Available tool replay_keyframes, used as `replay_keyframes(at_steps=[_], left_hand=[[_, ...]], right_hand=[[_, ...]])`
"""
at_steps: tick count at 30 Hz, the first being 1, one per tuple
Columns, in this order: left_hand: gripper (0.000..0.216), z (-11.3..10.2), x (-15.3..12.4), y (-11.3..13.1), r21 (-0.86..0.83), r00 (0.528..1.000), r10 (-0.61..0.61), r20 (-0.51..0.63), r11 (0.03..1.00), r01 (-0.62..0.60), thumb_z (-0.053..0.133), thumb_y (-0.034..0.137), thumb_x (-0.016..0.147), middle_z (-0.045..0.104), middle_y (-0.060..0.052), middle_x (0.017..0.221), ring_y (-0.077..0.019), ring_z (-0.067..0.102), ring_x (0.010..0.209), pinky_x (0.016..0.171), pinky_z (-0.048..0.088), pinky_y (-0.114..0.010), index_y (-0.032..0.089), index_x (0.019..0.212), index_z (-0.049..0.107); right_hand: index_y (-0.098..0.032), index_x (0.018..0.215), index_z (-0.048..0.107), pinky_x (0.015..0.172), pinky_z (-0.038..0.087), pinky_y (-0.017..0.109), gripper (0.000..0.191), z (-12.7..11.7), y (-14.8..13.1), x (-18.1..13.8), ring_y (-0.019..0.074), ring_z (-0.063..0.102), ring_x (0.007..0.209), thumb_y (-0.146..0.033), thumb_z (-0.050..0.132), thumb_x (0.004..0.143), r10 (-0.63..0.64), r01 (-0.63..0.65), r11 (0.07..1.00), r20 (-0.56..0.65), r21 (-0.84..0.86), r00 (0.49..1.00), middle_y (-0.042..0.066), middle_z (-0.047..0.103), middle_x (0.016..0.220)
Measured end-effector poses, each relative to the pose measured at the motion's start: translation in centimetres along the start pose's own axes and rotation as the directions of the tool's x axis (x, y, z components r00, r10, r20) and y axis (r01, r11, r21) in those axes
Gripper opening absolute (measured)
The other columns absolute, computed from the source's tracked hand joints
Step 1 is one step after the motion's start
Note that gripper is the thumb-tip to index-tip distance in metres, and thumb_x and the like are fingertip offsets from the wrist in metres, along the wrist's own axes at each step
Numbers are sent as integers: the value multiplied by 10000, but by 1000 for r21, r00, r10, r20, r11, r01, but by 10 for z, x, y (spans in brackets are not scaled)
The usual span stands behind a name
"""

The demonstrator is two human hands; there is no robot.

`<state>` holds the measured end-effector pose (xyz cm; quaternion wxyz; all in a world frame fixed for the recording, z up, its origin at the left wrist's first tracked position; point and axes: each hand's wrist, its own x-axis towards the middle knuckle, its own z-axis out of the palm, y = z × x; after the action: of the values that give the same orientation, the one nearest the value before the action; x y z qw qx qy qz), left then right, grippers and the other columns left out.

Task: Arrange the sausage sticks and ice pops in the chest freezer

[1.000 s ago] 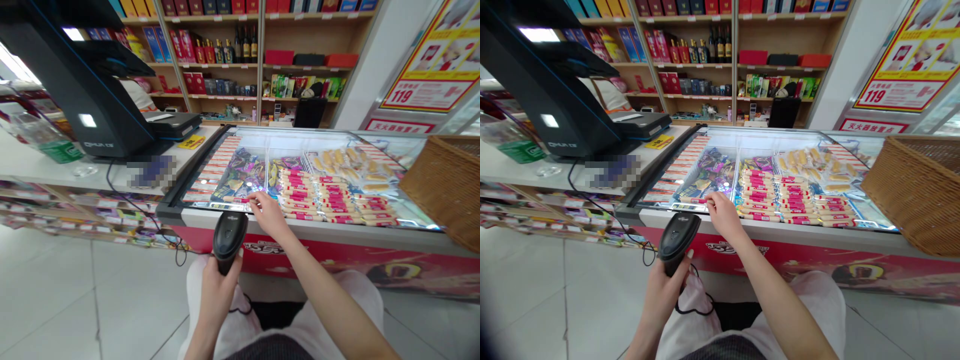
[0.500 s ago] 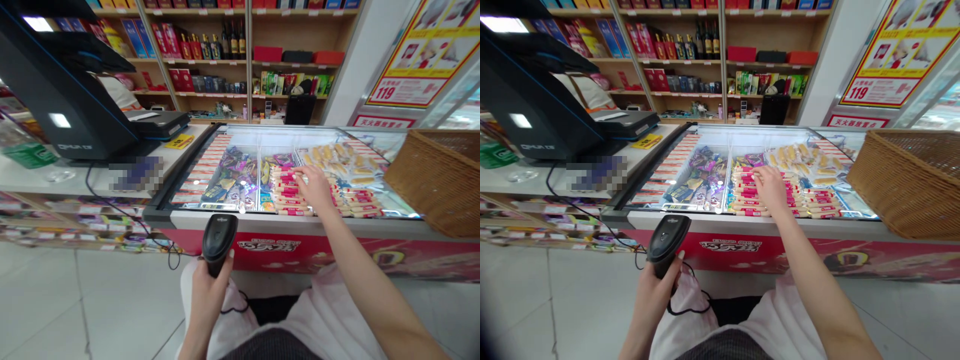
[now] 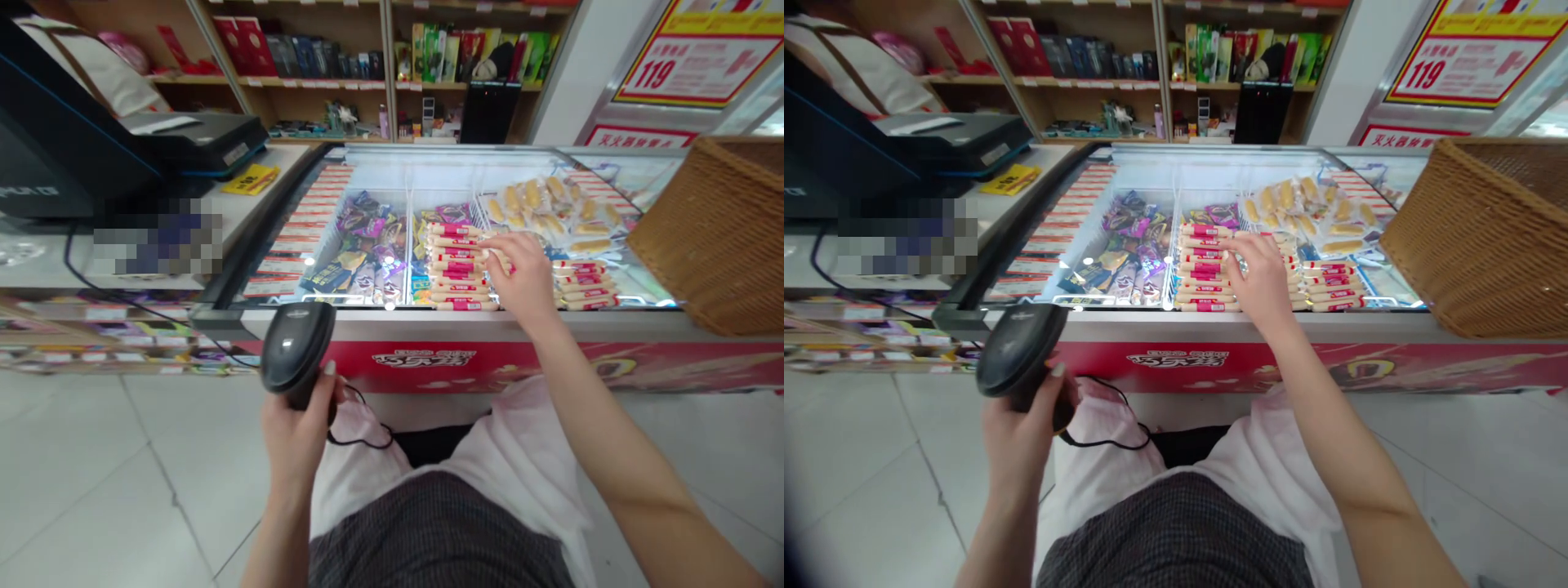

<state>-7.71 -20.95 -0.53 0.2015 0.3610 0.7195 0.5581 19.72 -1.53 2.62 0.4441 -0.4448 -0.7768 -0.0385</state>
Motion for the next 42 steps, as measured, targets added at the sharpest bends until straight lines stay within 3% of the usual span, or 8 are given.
replay_keyframes(at_steps=[4, 10, 16, 21, 28, 36, 39, 42], left_hand=[[288, 5, 29, 9, -234, 991, 137, 13, 964, -130, 668, 319, 893, 774, -74, 928, -248, 751, 891, 923, 561, -410, 154, 1129, 651], [119, 35, 75, 5, -323, 941, 337, 24, 894, -312, 622, 172, 894, 773, -101, 913, -256, 758, 921, 991, 529, -462, 100, 987, 633], [190, 62, 101, -16, -374, 888, 433, -155, 806, -458, 659, 160, 707, 744, -63, 732, -264, 728, 641, 731, 593, -455, 96, 886, 647], [290, 62, 106, -16, -399, 887, 444, -125, 796, -455, 659, 134, 613, 736, -25, 786, -248, 714, 606, 599, 583, -407, 117, 901, 678], [194, 56, 102, -20, -358, 900, 429, -76, 831, -426, 672, 195, 735, 777, -67, 772, -245, 715, 666, 682, 565, -394, 98, 902, 691], [254, 33, 102, -24, -218, 884, 435, 172, 892, -396, 566, 324, 928, 767, -73, 975, -271, 696, 991, 991, 506, -457, 209, 966, 789], [285, 18, 95, -28, -197, 903, 425, 62, 892, -407, 541, 378, 937, 756, -81, 983, -290, 687, 1028, 1031, 485, -493, 215, 967, 773], [257, -12, 70, -50, -210, 906, 379, -189, 886, -414, 584, 432, 892, 745, -66, 905, -301, 683, 985, 1012, 479, -526, 236, 986, 721]], right_hand=[[-228, 1079, 713, 967, 491, 415, 212, -15, -8, -36, 236, 654, 991, -219, 523, 986, -18, 22, 998, -77, 52, 997, 55, 734, 1030], [-214, 1080, 695, 859, 514, 359, 195, -4, 6, -65, 216, 670, 879, -158, 557, 955, -46, 38, 998, -162, -55, 986, 68, 753, 980], [-197, 1136, 658, 772, 517, 327, 300, 9, 10, -69, 194, 665, 748, -94, 636, 856, -217, 178, 957, -158, -228, 963, 56, 749, 886], [-198, 1129, 664, 766, 535, 329, 338, 6, 7, -69, 201, 674, 767, -65, 651, 818, -195, 162, 965, -151, -207, 969, 46, 735, 861], [-184, 1091, 676, 728, 554, 356, 324, -7, 7, -66, 207, 656, 755, -51, 623, 801, -208, 207, 978, -143, -27, 968, 47, 700, 833], [-164, 977, 689, 823, 560, 417, 195, -5, -30, -60, 216, 627, 845, -59, 627, 825, -345, 314, 889, 38, 335, 938, 63, 686, 868], [-137, 1056, 675, 786, 561, 398, 232, 20, -68, -71, 199, 620, 810, -74, 568, 860, -465, 293, 730, 135, 617, 875, 66, 698, 849], [-147, 1109, 652, 709, 528, 348, 286, 61, -103, -107, 175, 594, 721, -67, 546, 856, -537, 140, 612, 278, 779, 797, 48, 691, 798]])
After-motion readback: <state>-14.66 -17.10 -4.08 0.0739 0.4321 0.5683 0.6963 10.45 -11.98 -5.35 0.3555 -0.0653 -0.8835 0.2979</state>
